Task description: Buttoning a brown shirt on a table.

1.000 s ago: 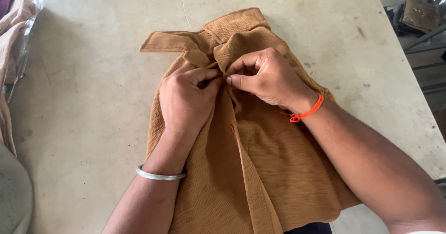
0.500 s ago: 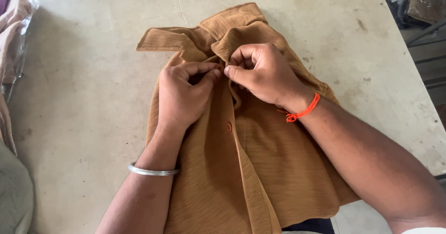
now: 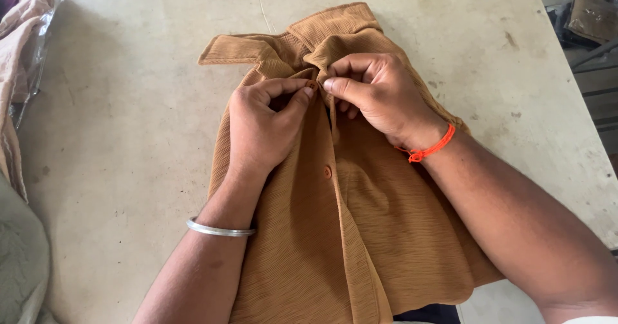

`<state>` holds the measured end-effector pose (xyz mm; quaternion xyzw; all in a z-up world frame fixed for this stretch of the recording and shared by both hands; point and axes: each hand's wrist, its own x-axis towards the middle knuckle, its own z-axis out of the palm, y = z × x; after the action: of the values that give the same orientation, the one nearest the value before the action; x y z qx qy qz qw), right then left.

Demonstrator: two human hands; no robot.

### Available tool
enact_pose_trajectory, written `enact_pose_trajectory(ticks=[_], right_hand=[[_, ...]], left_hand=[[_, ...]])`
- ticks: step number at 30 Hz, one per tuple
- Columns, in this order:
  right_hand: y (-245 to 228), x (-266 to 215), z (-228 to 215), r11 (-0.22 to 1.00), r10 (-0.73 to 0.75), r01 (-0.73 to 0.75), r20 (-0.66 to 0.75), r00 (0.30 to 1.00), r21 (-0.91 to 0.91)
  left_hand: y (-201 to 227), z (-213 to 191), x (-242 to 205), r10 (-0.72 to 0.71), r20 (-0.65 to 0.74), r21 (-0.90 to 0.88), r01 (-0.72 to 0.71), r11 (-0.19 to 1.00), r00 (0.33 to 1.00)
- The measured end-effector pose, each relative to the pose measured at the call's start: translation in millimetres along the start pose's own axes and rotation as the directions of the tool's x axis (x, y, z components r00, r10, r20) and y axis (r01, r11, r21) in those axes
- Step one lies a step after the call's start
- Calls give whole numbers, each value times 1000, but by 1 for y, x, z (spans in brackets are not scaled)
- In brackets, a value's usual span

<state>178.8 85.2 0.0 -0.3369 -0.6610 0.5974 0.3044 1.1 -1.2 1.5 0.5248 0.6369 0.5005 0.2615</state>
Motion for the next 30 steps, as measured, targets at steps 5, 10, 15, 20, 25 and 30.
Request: enact_pose_trajectory(ticks=[5, 10, 15, 20, 25, 30], right_hand=[[0, -1, 0, 999, -28, 27, -18, 999, -19], [4, 0, 1, 995, -69, 67, -30, 997, -70], [6, 0, 1, 992, -74, 71, -25, 997, -101], [8, 0, -4, 989, -122, 123, 11, 992, -86], [12, 1, -5, 991, -126, 127, 27, 992, -45], [10, -3, 0, 955, -270, 275, 62, 961, -112]], left_hand=[[0, -1, 1, -27, 18, -12, 27, 1000, 999], [-1, 0, 1, -58, -12, -41, 58, 997, 998], [-1, 0, 0, -56, -27, 32, 57, 998, 998], [0, 0, 0, -23, -49, 134, 29, 991, 999], [-4, 2, 0, 25, 18, 9, -25, 1000, 1000], [-12, 3, 1, 132, 35, -44, -131, 990, 991]])
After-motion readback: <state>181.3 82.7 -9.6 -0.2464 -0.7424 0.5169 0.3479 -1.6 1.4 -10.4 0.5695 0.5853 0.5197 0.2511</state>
